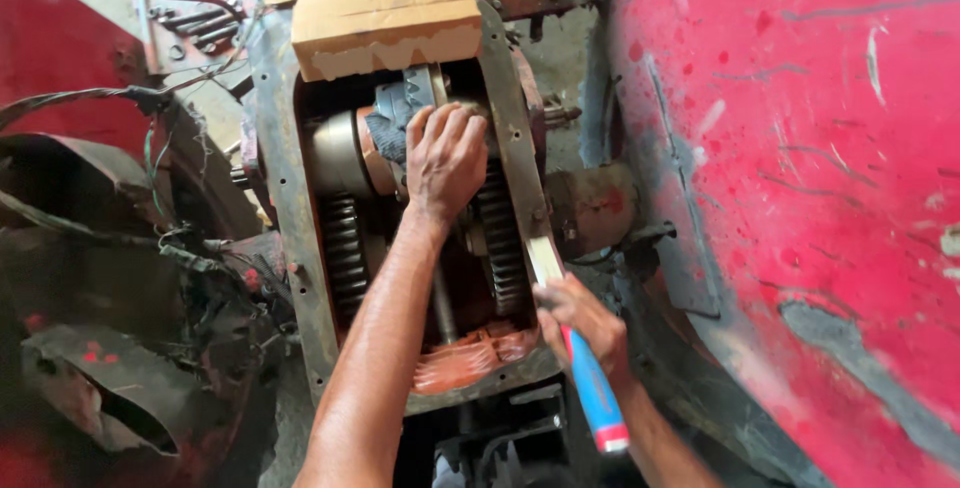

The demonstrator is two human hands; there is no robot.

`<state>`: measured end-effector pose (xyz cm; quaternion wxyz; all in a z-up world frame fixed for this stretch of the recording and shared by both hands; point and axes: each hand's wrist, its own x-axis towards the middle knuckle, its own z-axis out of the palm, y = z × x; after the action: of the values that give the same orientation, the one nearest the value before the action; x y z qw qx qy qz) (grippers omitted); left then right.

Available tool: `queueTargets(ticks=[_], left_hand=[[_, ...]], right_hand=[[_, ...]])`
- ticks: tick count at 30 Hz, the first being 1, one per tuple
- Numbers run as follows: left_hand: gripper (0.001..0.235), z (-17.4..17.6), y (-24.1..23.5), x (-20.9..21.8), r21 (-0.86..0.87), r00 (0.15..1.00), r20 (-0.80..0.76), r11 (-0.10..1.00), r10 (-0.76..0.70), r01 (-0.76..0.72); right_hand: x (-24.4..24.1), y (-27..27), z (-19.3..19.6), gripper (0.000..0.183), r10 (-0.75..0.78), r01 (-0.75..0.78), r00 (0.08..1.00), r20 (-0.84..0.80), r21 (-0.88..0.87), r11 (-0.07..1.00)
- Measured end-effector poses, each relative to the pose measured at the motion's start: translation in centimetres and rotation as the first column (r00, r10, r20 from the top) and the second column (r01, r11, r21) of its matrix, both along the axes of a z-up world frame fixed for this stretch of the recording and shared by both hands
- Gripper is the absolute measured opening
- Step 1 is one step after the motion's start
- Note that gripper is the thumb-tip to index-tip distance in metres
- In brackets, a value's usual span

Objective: The person uses a flat-head scraper to remove residue and old gasket material from the metal edges of a tractor's gearbox housing.

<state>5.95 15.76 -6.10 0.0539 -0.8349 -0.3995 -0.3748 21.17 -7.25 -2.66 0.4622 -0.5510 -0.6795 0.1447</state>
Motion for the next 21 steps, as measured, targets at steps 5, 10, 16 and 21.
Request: queueTargets(ticks=[5, 10, 16, 21], left_hand=[[0.019, -0.3, -0.4, -0.3, -0.014, 0.997, 0.061, 0.999, -0.036, 0.037], [0.016, 0.4, 0.0, -0.6, -0.022, 0.996, 0.07, 0.998, -0.054, 0.056], [0.016, 0.5, -0.5, -0.6, -0.044, 0.994, 0.08, 0.996, -0.074, 0.078], [0.019, 0.4, 0.3, -0.6, 0.004, 0.993, 0.09, 0.997, -0.072, 0.072]], right_hand=[[-1.0, -0.8, -0.7, 0.011, -0.049, 0.049, 0.999, -0.011, 0.0, 0.999], [-1.8, 0.1, -0.3, 0.01, -0.104, 0.103, 0.994, 0.028, 0.026, 0.994], [-1.9, -0.2, 0.7, 0.007, -0.112, 0.112, 0.994, 0.002, -0.047, 0.993], [-2.3, 0.0, 0.6, 0.01, -0.142, 0.141, 0.99, -0.022, -0.037, 0.989]])
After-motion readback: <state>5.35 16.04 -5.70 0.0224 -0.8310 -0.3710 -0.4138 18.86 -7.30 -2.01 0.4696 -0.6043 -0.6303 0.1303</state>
